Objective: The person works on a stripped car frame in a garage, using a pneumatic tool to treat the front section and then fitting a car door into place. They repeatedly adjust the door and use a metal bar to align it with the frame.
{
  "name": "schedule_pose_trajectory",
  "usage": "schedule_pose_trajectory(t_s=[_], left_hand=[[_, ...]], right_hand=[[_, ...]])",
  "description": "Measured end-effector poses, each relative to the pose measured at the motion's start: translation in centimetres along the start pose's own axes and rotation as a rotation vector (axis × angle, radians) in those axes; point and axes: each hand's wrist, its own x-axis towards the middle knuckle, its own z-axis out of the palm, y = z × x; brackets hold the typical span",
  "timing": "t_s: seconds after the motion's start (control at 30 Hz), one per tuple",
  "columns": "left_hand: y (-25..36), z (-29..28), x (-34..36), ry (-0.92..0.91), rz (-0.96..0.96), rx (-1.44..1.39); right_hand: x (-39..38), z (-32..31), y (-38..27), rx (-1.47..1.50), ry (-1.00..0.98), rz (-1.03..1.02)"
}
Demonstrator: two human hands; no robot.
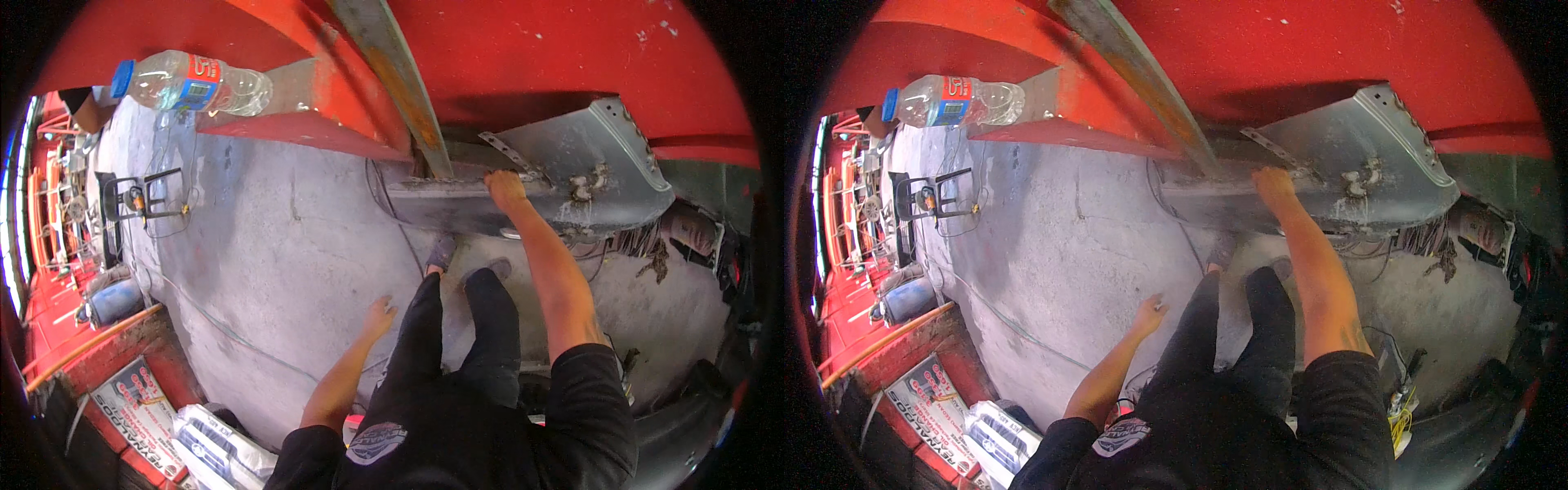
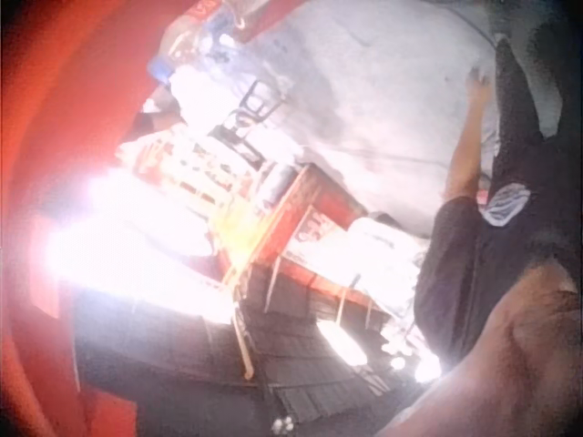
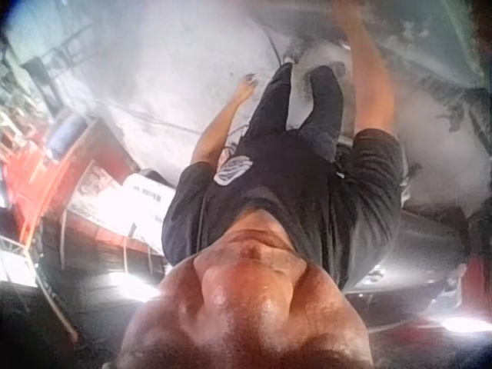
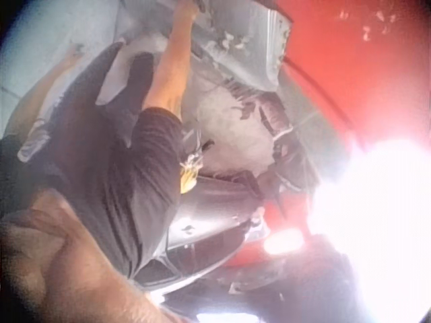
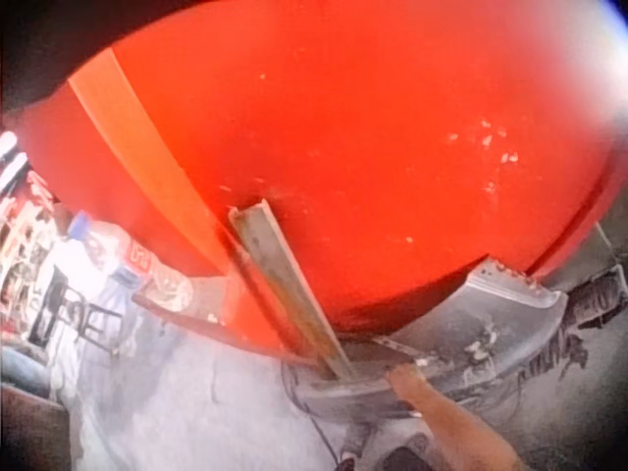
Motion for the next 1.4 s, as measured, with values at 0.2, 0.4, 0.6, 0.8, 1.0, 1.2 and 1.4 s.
schedule_pose_trajectory(t_s=[0.2,0.4,0.6,0.8,1.0,1.2,1.4], left_hand=[[-2.2,-0.5,-2.3,-0.085,-0.035,0.272],[3.3,-1.8,-2.2,-0.075,0.144,0.184],[14.2,-2.8,3.0,-0.195,0.461,0.437],[21.0,-1.1,10.0,-0.578,0.81,0.433],[26.1,1.9,22.1,-0.916,1.252,1.293],[32.1,4.9,20.4,-0.878,1.509,1.478],[32.1,10.9,12.9,-0.968,1.776,1.47]], right_hand=[[-3.4,0.5,-1.9,-0.016,0.407,-0.096],[-12.7,0.3,-7.8,0.286,0.436,-0.164],[-27.8,9.0,-6.8,0.571,0.13,0.133],[-43.7,11.8,-3.1,0.643,0.08,0.817],[-46.0,18.3,-14.6,0.822,0.583,1.655],[-39.5,21.1,-31.3,1.11,0.603,1.665],[-39.7,24.3,-42.9,1.231,0.646,1.843]])
